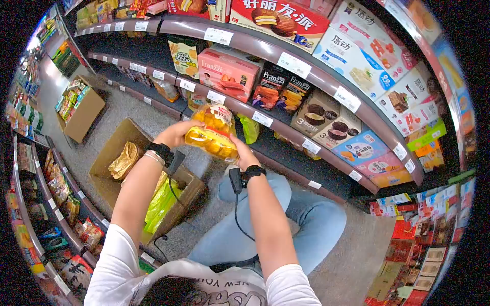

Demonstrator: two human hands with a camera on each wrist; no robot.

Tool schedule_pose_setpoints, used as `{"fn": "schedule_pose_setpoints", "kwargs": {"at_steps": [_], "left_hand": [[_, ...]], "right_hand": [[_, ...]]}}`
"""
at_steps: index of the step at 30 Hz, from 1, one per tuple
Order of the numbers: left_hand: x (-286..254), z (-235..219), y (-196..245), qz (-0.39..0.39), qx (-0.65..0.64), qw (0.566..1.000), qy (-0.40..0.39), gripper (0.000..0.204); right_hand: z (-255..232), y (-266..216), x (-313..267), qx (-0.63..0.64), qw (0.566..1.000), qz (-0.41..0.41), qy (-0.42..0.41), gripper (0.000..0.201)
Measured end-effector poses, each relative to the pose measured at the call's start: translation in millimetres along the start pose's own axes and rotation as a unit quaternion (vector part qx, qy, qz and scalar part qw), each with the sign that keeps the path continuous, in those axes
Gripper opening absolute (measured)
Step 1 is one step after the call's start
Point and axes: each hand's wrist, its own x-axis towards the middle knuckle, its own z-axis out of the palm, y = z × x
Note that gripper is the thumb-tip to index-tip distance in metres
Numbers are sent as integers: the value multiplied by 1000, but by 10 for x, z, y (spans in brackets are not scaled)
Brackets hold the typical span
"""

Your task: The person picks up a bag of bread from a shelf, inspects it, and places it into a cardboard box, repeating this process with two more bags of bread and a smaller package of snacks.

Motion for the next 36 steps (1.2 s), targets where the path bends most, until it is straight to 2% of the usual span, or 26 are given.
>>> {"fn": "schedule_pose_setpoints", "kwargs": {"at_steps": [2,7,11,12,13,15,16,17,19,21,22,23,25,27,28,29,36], "left_hand": [[-89,49,-30,-28,-3,1000,-2,41],[-388,137,-234,-71,13,997,-4,43],[-937,281,-345,-21,34,999,26,44],[-1018,242,-409,-8,-3,1000,-1,50],[-1115,232,-473,29,9,1000,7,53],[-1354,260,-552,103,36,994,22,60],[-1450,259,-562,107,14,994,34,67],[-1518,257,-612,145,0,989,33,69],[-1630,261,-703,217,-27,975,31,74],[-1691,266,-739,239,-32,970,28,80],[-1693,271,-763,254,-20,966,33,80],[-1698,288,-782,270,-9,962,39,80],[-1740,387,-772,265,-8,962,61,74],[-1718,439,-789,262,-10,960,100,70],[-1697,484,-811,293,21,947,126,61],[-1684,540,-811,292,20,946,142,59],[-1630,645,-831,301,-5,933,197,48]], "right_hand": [[-128,-63,-82,3,1000,13,-21,44],[-38,-131,-570,-31,997,68,-10,38],[191,-102,-899,-104,990,97,-22,43],[237,-65,-952,-120,988,95,-33,44],[274,-28,-990,-137,985,92,-45,46],[327,42,-1061,-189,978,44,-77,51],[367,64,-1096,-219,972,16,-85,52],[409,82,-1126,-249,964,-12,-92,53],[475,75,-1131,-210,973,-36,-86,55],[510,74,-1115,-161,984,-49,-52,55],[550,91,-1112,-133,986,-79,-61,55],[575,114,-1108,-160,979,-118,-51,56],[640,164,-1144,-214,957,-196,-28,56],[697,198,-1230,-200,953,-224,-36,57],[719,212,-1265,-204,949,-236,-39,56],[737,220,-1303,-208,946,-246,-42,56],[761,231,-1334,-201,946,-250,-45,50]]}}
